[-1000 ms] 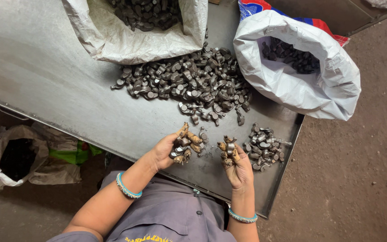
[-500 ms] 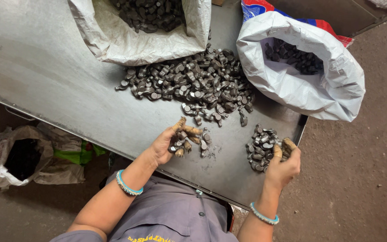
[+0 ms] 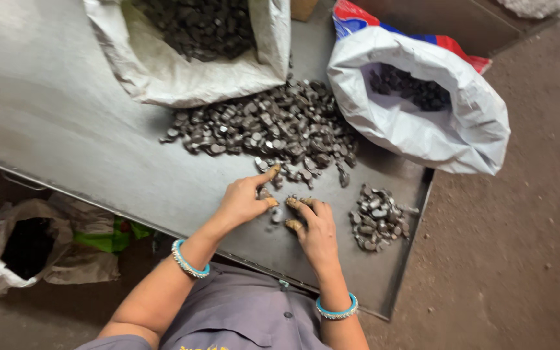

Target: The person sorts small metal parts on a metal table, picking them up by hand and placing them into two different white sacks. The person repeatedly picks up handfuls of parts, separates them, and deposits them into the sacks.

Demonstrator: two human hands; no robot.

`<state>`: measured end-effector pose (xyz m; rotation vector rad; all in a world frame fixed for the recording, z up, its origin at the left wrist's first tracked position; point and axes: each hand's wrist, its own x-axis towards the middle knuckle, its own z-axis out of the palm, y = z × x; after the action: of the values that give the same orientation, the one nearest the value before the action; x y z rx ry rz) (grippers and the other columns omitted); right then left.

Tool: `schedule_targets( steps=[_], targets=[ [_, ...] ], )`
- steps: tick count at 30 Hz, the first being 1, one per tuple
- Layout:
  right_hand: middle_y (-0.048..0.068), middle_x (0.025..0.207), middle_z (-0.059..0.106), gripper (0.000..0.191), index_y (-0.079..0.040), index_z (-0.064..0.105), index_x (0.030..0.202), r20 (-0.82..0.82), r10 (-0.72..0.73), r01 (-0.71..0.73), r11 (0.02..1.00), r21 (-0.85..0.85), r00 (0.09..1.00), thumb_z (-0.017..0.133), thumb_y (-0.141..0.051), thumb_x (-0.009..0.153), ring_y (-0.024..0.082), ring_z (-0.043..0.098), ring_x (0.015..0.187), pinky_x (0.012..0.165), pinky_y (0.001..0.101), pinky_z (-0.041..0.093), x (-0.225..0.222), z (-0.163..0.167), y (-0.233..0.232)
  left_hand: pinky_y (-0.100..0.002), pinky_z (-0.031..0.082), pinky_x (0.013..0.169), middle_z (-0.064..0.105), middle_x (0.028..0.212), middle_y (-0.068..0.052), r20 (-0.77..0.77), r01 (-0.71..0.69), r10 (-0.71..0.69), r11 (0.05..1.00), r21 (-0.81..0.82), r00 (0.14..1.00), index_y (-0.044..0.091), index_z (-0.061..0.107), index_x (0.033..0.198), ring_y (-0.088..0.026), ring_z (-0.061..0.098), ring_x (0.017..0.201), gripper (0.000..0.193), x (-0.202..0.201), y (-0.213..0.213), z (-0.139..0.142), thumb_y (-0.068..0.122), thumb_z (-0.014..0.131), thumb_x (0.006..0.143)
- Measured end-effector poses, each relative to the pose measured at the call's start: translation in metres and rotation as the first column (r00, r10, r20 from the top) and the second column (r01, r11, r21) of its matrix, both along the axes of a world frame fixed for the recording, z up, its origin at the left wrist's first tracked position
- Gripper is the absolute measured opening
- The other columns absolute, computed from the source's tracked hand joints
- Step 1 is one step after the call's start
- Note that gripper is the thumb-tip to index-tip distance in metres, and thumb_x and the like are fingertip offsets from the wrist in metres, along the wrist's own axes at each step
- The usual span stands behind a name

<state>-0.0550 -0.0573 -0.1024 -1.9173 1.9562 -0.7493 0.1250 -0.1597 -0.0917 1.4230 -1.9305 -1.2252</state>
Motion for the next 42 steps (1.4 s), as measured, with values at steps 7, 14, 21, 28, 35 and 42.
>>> schedule_targets(
  steps=[7,14,21,28,35,42],
  targets=[
    [0.004,0.095,0.071,0.036,-0.01,0.072,0.108,0.345,-0.223,0.219,0.974,0.052,0.912,0.086,-0.012,0.075,0.021,0.065,0.085,0.076,0.0337,0.055,-0.027,-0.023,0.027,-0.051,0.054,0.079,0.073,0.088,-0.02,0.128,0.128,-0.125,0.991,-0.023,0.984,0.015,0.059,0.141,-0.041,0.069,0.084,0.071,-0.005,0.011,0.003,0.02,0.074,0.071],
    [0.007,0.099,0.072,0.03,-0.005,0.07,0.117,0.908,-0.279,0.112,0.939,0.326,-0.312,0.076,-0.014,0.089,0.017,0.065,0.081,0.062,0.0262,0.051,-0.065,-0.04,0.042,-0.052,0.054,0.081,0.072,0.093,-0.023,0.138,0.212,-0.205,0.977,-0.032,0.969,0.009,0.063,0.134,-0.042,0.069,0.09,0.062,-0.007,0.033,-0.009,0.015,0.073,0.073],
    [0.013,0.097,0.072,0.02,-0.004,0.067,0.114,0.831,-0.261,0.078,0.937,0.34,-0.491,0.072,-0.013,0.096,0.02,0.064,0.076,0.061,0.0282,0.053,-0.066,-0.04,0.045,-0.052,0.053,0.082,0.072,0.097,-0.023,0.118,0.183,-0.18,0.983,-0.01,0.977,0.004,0.064,0.129,-0.043,0.068,0.091,0.059,-0.017,0.049,-0.014,0.016,0.076,0.073],
    [0.013,0.096,0.072,0.023,-0.004,0.068,0.115,0.838,-0.268,0.063,0.94,0.337,-0.476,0.071,-0.012,0.093,0.021,0.066,0.077,0.062,0.0287,0.054,-0.072,-0.04,0.047,-0.049,0.054,0.079,0.073,0.093,-0.021,0.04,0.172,-0.175,0.983,0.061,0.984,0.007,0.066,0.129,-0.04,0.069,0.088,0.061,-0.027,0.054,-0.01,0.021,0.08,0.071],
    [0.013,0.094,0.073,0.023,0.0,0.067,0.115,0.913,-0.301,0.123,0.931,0.344,-0.277,0.069,-0.016,0.1,0.02,0.066,0.073,0.06,0.0293,0.053,-0.071,-0.043,0.049,-0.028,0.052,0.057,0.078,0.09,-0.003,-0.402,0.11,0.065,0.912,0.396,0.913,0.009,0.072,0.127,-0.011,0.063,0.063,0.053,-0.034,0.059,-0.011,0.024,0.081,0.076],
    [0.015,0.095,0.073,0.03,0.006,0.073,0.123,0.773,-0.275,0.162,0.961,0.223,0.572,0.072,-0.006,0.096,0.021,0.063,0.077,0.063,0.0319,0.051,-0.035,-0.023,0.033,-0.025,0.053,0.043,0.077,0.089,-0.007,-0.59,0.373,0.544,0.464,0.804,0.597,0.008,0.074,0.113,-0.013,0.072,0.063,0.046,-0.021,0.057,-0.017,0.046,0.051,0.098]
  ],
)
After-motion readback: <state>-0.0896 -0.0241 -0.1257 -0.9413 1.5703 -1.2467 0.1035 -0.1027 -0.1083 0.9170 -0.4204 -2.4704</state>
